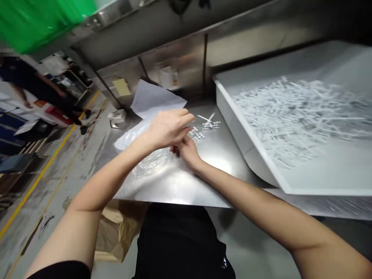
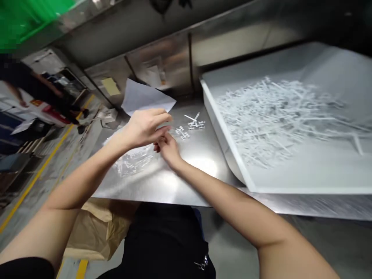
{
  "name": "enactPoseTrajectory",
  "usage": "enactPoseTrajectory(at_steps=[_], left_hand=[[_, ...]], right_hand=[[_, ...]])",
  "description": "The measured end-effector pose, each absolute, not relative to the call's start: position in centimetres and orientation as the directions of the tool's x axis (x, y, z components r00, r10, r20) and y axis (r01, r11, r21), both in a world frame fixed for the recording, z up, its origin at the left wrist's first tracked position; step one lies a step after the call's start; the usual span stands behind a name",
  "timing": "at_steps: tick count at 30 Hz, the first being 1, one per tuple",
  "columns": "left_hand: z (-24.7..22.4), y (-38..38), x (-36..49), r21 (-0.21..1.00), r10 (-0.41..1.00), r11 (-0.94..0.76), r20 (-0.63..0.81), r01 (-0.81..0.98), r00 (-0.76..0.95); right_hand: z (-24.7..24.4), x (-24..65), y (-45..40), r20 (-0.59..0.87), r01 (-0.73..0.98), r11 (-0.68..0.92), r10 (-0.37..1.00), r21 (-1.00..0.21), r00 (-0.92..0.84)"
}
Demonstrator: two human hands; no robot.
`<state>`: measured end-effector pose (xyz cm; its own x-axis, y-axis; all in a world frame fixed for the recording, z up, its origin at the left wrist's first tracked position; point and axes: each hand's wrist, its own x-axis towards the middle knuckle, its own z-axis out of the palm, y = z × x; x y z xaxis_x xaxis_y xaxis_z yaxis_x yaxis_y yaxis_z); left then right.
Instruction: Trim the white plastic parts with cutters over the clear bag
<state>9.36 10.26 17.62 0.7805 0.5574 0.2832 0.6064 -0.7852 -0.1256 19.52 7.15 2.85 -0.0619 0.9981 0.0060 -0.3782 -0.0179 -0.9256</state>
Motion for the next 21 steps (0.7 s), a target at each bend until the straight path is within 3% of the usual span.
enactPoseTrajectory(at_steps=[10,13,18,21], left_hand=[[14.8,17.9,17.2,-0.181,0.485,-0.86,0.005,0.478,0.875],[14.3,19.5,18.9,-0.238,0.54,-0.82,-0.02,0.521,0.841],[12.6,21.6,20.9,-0.276,0.642,-0.762,-0.201,0.586,0.74],[12.4,22.2,20.6,-0.271,0.639,-0.761,-0.16,0.589,0.752]], right_hand=[[1.7,19.0,7.4,0.008,-0.455,-0.047,0.993,-0.889,-0.118],[1.6,19.0,7.4,0.026,-0.437,-0.034,0.991,-0.899,-0.131],[1.7,19.3,7.5,0.076,-0.382,0.01,0.984,-0.924,-0.159],[1.8,19.5,7.5,0.094,-0.341,0.028,0.979,-0.94,-0.18]])
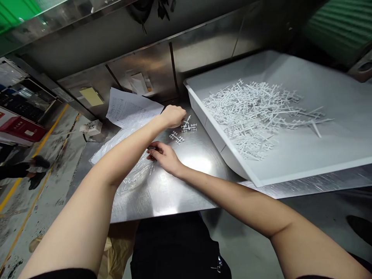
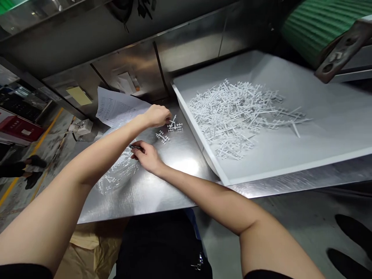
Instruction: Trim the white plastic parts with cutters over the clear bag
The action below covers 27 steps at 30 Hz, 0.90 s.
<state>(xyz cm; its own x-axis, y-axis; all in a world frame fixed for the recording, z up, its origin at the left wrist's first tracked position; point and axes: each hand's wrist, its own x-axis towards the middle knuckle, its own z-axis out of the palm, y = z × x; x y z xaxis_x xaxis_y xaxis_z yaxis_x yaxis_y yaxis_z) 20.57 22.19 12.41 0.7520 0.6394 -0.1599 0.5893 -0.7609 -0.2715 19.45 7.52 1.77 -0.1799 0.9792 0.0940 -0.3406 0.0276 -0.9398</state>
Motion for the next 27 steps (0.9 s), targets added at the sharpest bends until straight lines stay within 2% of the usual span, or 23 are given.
enactPoseTrajectory(at_steps=[3,9,13,17,20,22,26,27], left_hand=[[13.5,22.2,18.9,-0.301,0.597,-0.771,-0.031,0.562,0.802],[16.1,20.2,15.4,-0.451,0.459,-0.752,0.166,0.481,0.873],[15.7,19.1,14.2,-0.441,0.477,-0.721,0.243,0.534,0.845],[14.9,19.2,13.5,-0.356,0.631,-0.661,0.212,0.66,0.746],[15.2,19.3,13.5,-0.317,0.736,-0.614,0.103,0.723,0.669],[15.9,19.4,13.6,-0.265,0.74,-0.649,-0.001,0.713,0.673],[16.8,19.9,13.8,-0.01,0.688,-0.719,-0.151,0.695,0.71],[16.7,20.1,13.8,-0.007,0.687,-0.719,-0.16,0.695,0.709]], right_hand=[[1.8,19.5,7.4,0.115,-0.297,0.058,0.977,-0.953,-0.178],[2.2,20.2,7.6,0.188,-0.166,0.166,0.975,-0.972,-0.121],[2.8,21.1,8.1,0.242,-0.085,0.235,0.966,-0.968,-0.086],[3.0,21.5,8.4,0.269,-0.04,0.266,0.961,-0.963,-0.066],[2.9,21.5,8.3,0.271,-0.038,0.269,0.959,-0.962,-0.081],[2.9,21.5,8.2,0.265,-0.045,0.262,0.96,-0.964,-0.091],[2.9,21.3,8.1,0.26,-0.063,0.254,0.959,-0.965,-0.114],[2.9,21.3,8.1,0.261,-0.063,0.255,0.958,-0.965,-0.116]])
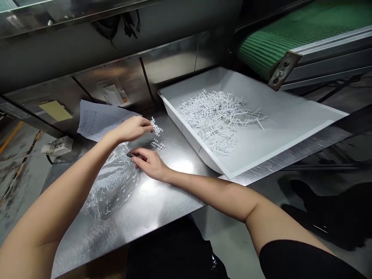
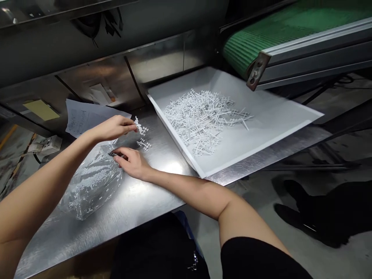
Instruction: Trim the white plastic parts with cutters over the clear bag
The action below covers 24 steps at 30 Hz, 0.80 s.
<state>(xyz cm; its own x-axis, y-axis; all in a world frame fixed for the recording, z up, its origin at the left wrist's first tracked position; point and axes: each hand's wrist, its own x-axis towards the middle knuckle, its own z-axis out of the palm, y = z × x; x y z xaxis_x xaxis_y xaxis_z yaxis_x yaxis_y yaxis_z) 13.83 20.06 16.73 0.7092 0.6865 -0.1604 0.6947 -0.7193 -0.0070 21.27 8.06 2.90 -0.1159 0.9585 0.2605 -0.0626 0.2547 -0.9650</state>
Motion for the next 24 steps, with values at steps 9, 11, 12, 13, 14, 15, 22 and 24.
enactPoseTrajectory(at_steps=[9,11,12,13,14,15,22,24], left_hand=[[14.4,22.3,11.2,-0.404,0.603,-0.672,0.187,0.621,0.775],[14.2,22.4,10.5,-0.458,0.583,-0.623,0.268,0.634,0.767],[14.1,22.4,10.2,-0.459,0.596,-0.598,0.294,0.657,0.747],[14.1,22.2,10.0,-0.453,0.614,-0.583,0.299,0.675,0.731],[14.1,22.1,9.8,-0.439,0.632,-0.583,0.284,0.684,0.721],[14.0,21.9,9.6,-0.417,0.65,-0.594,0.255,0.688,0.716],[13.4,20.7,9.3,-0.179,0.732,-0.651,0.109,0.738,0.672],[13.5,20.2,9.2,-0.096,0.731,-0.664,0.125,0.742,0.671]], right_hand=[[3.5,21.2,8.3,0.281,-0.039,0.279,0.957,-0.96,-0.067],[3.7,21.5,8.6,0.307,-0.055,0.305,0.952,-0.951,-0.016],[3.7,21.7,8.8,0.321,-0.057,0.321,0.947,-0.945,0.017],[3.8,21.9,8.9,0.337,-0.059,0.339,0.94,-0.939,0.049],[3.9,22.2,9.1,0.356,-0.062,0.361,0.931,-0.931,0.083],[4.0,22.5,9.4,0.377,-0.067,0.386,0.919,-0.92,0.117],[4.7,24.2,11.3,0.471,-0.146,0.534,0.822,-0.833,0.321],[4.9,24.5,11.7,0.441,-0.17,0.518,0.828,-0.838,0.346]])
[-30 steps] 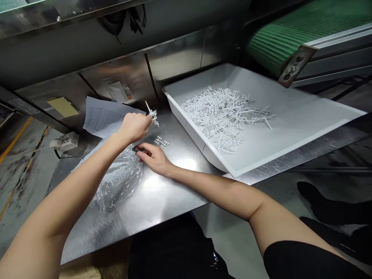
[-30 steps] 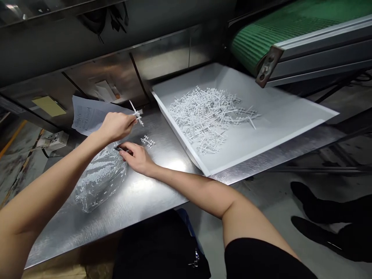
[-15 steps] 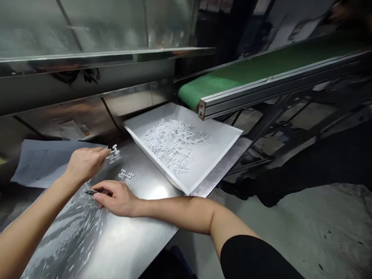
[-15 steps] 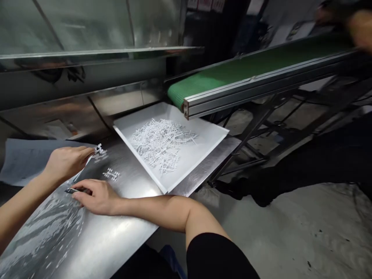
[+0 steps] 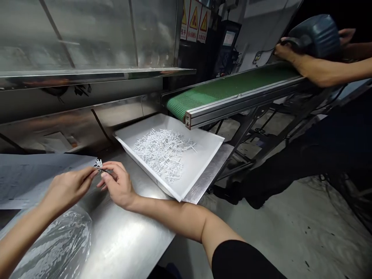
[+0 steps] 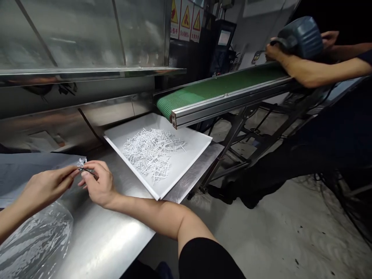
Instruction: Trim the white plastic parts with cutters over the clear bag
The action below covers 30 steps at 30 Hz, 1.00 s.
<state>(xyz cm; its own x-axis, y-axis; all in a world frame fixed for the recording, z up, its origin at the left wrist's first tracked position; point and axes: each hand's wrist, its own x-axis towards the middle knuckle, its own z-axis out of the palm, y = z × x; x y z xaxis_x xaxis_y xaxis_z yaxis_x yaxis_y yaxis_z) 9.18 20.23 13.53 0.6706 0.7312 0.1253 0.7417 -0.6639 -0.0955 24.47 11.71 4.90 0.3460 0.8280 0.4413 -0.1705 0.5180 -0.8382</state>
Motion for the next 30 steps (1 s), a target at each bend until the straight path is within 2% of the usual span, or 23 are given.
enactPoseTrajectory(at_steps=[6,9,13,16,25,30], left_hand=[[15.4,17.5,9.1,0.298,0.737,-0.668,0.143,0.682,0.661],[15.4,16.9,9.1,0.449,0.725,-0.655,0.148,0.607,0.673],[14.2,17.3,8.5,0.63,0.745,-0.561,0.103,0.537,0.659],[13.6,17.5,8.3,0.68,0.77,-0.515,0.1,0.522,0.63],[12.4,17.6,8.2,0.718,0.806,-0.493,0.166,0.49,0.568],[11.9,17.8,7.7,0.847,0.793,-0.408,0.143,0.341,0.592]], right_hand=[[5.7,25.6,11.8,0.245,-0.276,0.313,0.935,-0.909,0.255],[5.3,26.0,12.0,0.168,-0.375,0.234,0.965,-0.897,0.201],[4.5,26.1,12.2,0.136,-0.438,0.194,0.977,-0.878,0.162],[4.4,26.1,11.8,0.144,-0.43,0.21,0.973,-0.878,0.182],[4.6,26.1,11.7,0.205,-0.362,0.286,0.947,-0.887,0.246],[4.7,26.1,11.6,0.269,-0.312,0.354,0.92,-0.882,0.285]])
